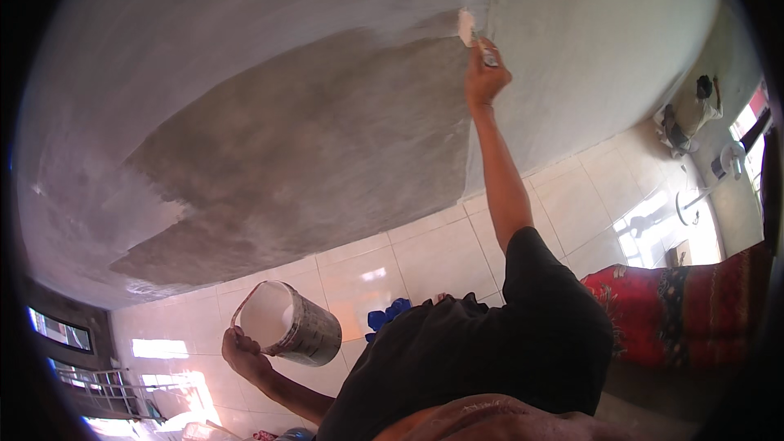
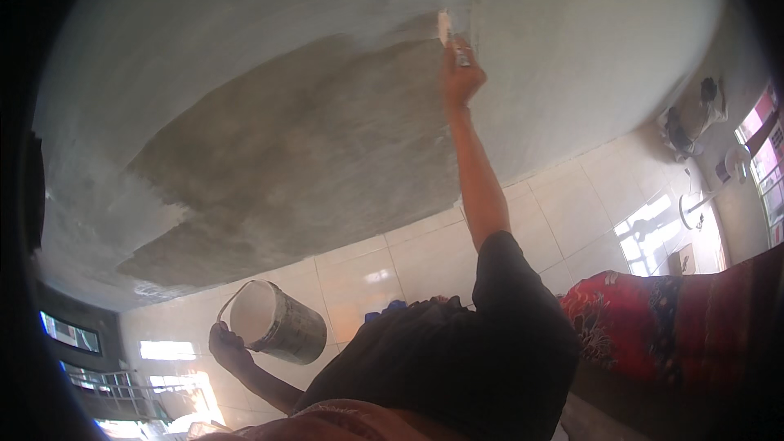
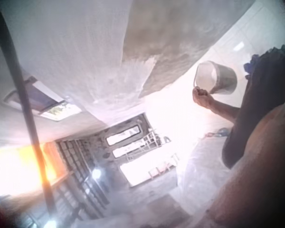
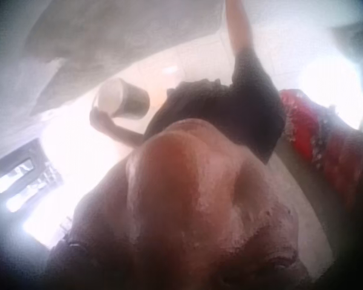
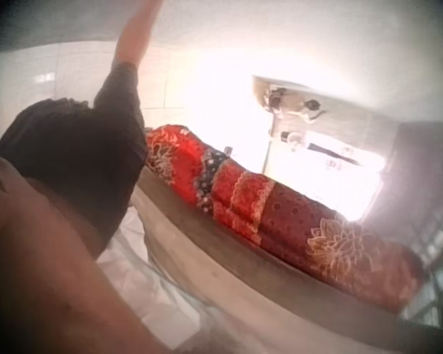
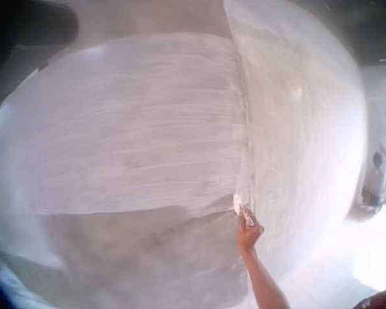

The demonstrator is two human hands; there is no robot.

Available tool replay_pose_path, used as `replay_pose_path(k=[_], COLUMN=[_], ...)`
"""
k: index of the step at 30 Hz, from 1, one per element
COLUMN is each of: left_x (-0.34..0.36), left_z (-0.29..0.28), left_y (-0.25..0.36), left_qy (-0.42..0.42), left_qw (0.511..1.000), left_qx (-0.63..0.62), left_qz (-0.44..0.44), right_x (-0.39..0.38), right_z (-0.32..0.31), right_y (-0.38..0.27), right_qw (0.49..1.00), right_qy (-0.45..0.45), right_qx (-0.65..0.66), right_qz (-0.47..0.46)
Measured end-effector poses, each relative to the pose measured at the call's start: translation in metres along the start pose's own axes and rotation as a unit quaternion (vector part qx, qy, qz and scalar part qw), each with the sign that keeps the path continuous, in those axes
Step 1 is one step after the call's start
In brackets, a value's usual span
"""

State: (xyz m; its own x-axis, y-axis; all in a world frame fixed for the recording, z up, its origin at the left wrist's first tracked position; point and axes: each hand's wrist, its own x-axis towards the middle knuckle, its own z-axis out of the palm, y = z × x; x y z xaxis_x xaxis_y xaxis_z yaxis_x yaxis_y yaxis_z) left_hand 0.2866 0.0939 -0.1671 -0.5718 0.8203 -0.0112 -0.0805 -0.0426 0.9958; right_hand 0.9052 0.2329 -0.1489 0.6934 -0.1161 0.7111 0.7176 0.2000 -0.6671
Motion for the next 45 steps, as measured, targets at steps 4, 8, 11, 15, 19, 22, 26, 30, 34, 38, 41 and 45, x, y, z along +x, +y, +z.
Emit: replay_pose_path(k=[4, 8, 11, 15, 19, 22, 26, 30, 34, 38, 41, 45], left_x=[0.005, 0.006, 0.009, 0.009, 0.015, 0.013, 0.011, 0.017, 0.018, 0.015, 0.013, 0.011], left_z=[-0.003, -0.009, -0.004, -0.008, -0.008, -0.019, -0.018, -0.018, -0.024, -0.015, -0.016, -0.015], left_y=[-0.006, -0.007, -0.012, -0.016, -0.021, -0.032, -0.028, -0.031, -0.035, -0.026, -0.022, -0.019], left_qy=[-0.01, -0.02, -0.023, -0.019, -0.027, -0.013, 0.014, -0.01, -0.044, -0.055, -0.061, -0.072], left_qw=[1.0, 1.0, 1.0, 0.999, 0.998, 0.997, 0.999, 0.999, 0.998, 0.998, 0.998, 0.997], left_qx=[-0.016, -0.002, 0.002, 0.023, 0.046, 0.059, 0.04, 0.017, 0.015, 0.003, -0.003, -0.017], left_qz=[-0.001, 0.0, 0.008, 0.018, 0.025, 0.041, 0.026, 0.032, 0.051, 0.029, 0.024, 0.013], right_x=[-0.046, -0.11, -0.138, -0.145, -0.115, -0.065, -0.019, 0.028, 0.044, 0.039, 0.001, -0.074], right_z=[0.045, 0.086, 0.099, 0.097, 0.095, 0.072, 0.023, -0.031, -0.038, -0.012, 0.019, 0.071], right_y=[-0.028, -0.086, -0.115, -0.138, -0.075, -0.032, 0.021, 0.045, 0.045, 0.049, 0.014, -0.036], right_qw=[0.995, 0.989, 0.97, 0.935, 0.928, 0.959, 0.986, 0.999, 0.994, 0.988, 0.993, 0.993], right_qy=[-0.051, -0.085, -0.152, -0.257, -0.265, -0.186, -0.099, 0.032, 0.087, 0.093, -0.005, 0.0], right_qx=[-0.037, 0.076, 0.178, 0.239, 0.236, 0.204, 0.103, 0.031, -0.067, -0.108, -0.115, -0.054], right_qz=[-0.079, -0.091, -0.065, 0.048, 0.116, 0.064, 0.083, 0.005, -0.019, -0.059, 0.0, -0.108])
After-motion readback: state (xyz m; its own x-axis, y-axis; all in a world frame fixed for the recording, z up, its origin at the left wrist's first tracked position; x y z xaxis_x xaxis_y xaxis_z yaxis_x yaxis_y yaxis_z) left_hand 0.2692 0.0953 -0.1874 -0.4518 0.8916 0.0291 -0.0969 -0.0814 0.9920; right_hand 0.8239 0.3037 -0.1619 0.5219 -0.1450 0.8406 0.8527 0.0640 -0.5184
